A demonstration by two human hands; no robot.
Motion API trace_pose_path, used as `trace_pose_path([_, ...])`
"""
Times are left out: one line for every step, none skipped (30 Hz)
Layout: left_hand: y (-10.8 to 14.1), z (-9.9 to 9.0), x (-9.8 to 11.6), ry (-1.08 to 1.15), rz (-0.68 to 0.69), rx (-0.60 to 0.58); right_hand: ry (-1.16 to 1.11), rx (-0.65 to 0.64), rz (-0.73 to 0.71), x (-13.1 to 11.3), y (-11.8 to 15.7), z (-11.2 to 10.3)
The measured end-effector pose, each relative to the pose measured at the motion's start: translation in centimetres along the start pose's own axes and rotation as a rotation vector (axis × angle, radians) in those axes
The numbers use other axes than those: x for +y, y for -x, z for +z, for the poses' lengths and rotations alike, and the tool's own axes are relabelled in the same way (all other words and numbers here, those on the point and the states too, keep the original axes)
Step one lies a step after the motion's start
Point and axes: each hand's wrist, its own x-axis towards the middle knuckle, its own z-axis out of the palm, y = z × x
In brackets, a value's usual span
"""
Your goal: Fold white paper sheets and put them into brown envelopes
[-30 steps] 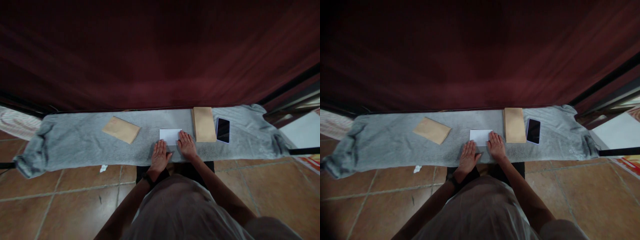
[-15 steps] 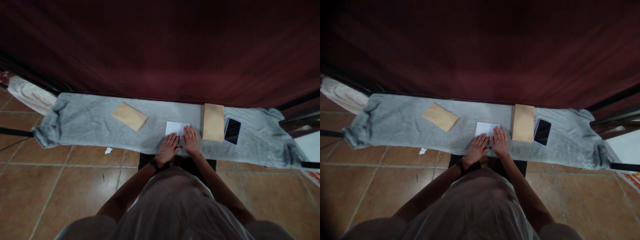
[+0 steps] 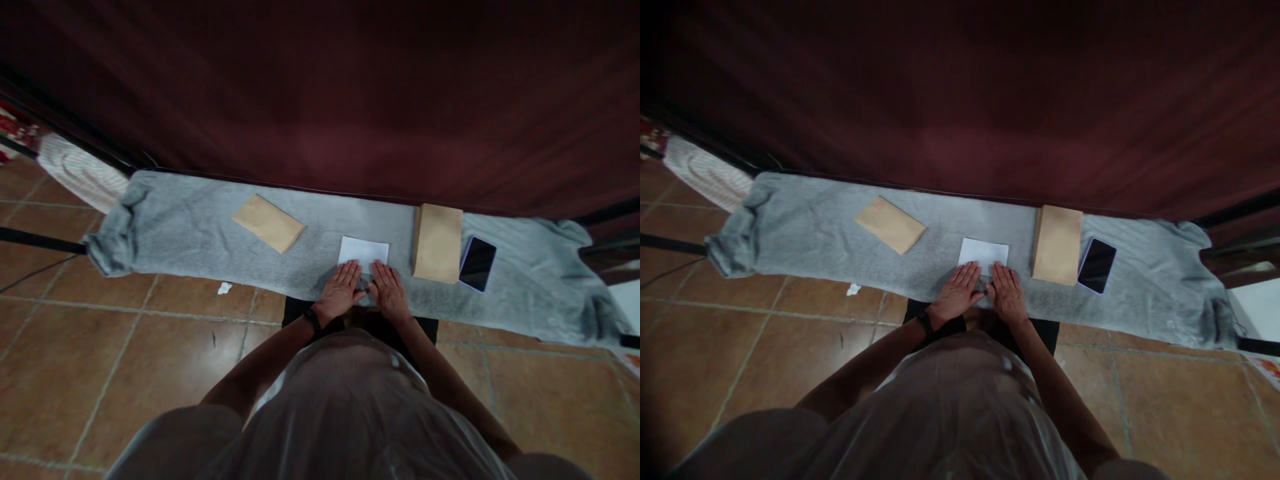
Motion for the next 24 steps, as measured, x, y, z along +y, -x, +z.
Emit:
trace_pose_path([0.2, 0.0, -0.2, 0.003, -0.007, 0.001, 0.007, 0.008, 0.007, 0.2, 0.3, 0.0])
trace_pose_path([0.4, -0.1, -0.4, 0.005, -0.017, 0.004, 0.014, 0.017, 0.015, 0.4, 0.5, -0.1])
trace_pose_path([0.5, -0.1, -0.6, 0.005, -0.031, 0.008, 0.019, 0.025, 0.023, 0.5, 0.7, -0.1])
trace_pose_path([0.7, -0.1, -0.7, 0.003, -0.046, 0.013, 0.023, 0.033, 0.030, 0.5, 0.8, -0.2])
trace_pose_path([0.7, -0.1, -0.9, -0.002, -0.061, 0.020, 0.026, 0.038, 0.034, 0.5, 0.9, -0.3])
trace_pose_path([0.7, -0.1, -0.9, -0.006, -0.074, 0.028, 0.027, 0.043, 0.039, 0.5, 0.9, -0.3])
trace_pose_path([0.4, -0.1, -0.9, -0.010, -0.087, 0.039, 0.028, 0.047, 0.042, 0.4, 0.9, -0.4])
trace_pose_path([0.1, -0.1, -0.8, -0.012, -0.096, 0.049, 0.028, 0.050, 0.045, 0.3, 0.9, -0.5])
trace_pose_path([-0.4, 0.0, -0.7, -0.011, -0.098, 0.057, 0.028, 0.052, 0.047, 0.2, 0.8, -0.5])
trace_pose_path([-1.1, 0.1, -0.5, -0.007, -0.097, 0.062, 0.029, 0.056, 0.050, 0.2, 0.7, -0.5])
trace_pose_path([-1.8, 0.2, -0.3, -0.001, -0.092, 0.064, 0.031, 0.060, 0.053, 0.1, 0.7, -0.5])
trace_pose_path([-2.7, 0.3, 0.0, 0.006, -0.084, 0.063, 0.033, 0.064, 0.054, 0.1, 0.7, -0.5])
trace_pose_path([-3.5, 0.4, 0.1, 0.013, -0.077, 0.060, 0.036, 0.067, 0.054, 0.0, 0.6, -0.6])
trace_pose_path([-4.3, 0.5, 0.2, 0.018, -0.072, 0.057, 0.039, 0.070, 0.054, 0.0, 0.6, -0.6])
trace_pose_path([-5.0, 0.7, 0.2, 0.022, -0.073, 0.055, 0.043, 0.070, 0.053, 0.0, 0.6, -0.6])
trace_pose_path([-5.7, 0.8, 0.1, 0.023, -0.079, 0.055, 0.046, 0.068, 0.051, 0.0, 0.6, -0.6])
trace_pose_path([-6.2, 0.9, -0.1, 0.021, -0.086, 0.055, 0.048, 0.065, 0.049, 0.0, 0.5, -0.6])
trace_pose_path([-6.6, 1.0, -0.4, 0.018, -0.098, 0.057, 0.050, 0.062, 0.046, 0.0, 0.5, -0.6])
trace_pose_path([-6.8, 1.0, -0.8, 0.013, -0.112, 0.060, 0.050, 0.060, 0.042, 0.0, 0.5, -0.6])
trace_pose_path([-6.9, 1.0, -1.2, 0.007, -0.128, 0.064, 0.050, 0.060, 0.039, 0.0, 0.5, -0.6])
trace_pose_path([-6.9, 1.0, -1.7, 0.000, -0.143, 0.068, 0.050, 0.061, 0.038, -0.1, 0.5, -0.7])
trace_pose_path([-6.9, 1.0, -2.2, -0.007, -0.158, 0.071, 0.050, 0.064, 0.040, -0.1, 0.5, -0.7])
trace_pose_path([-6.8, 1.0, -2.6, -0.014, -0.171, 0.074, 0.048, 0.065, 0.044, -0.1, 0.6, -0.7])
trace_pose_path([-6.7, 0.9, -2.9, -0.021, -0.183, 0.077, 0.045, 0.066, 0.048, -0.1, 0.6, -0.7])
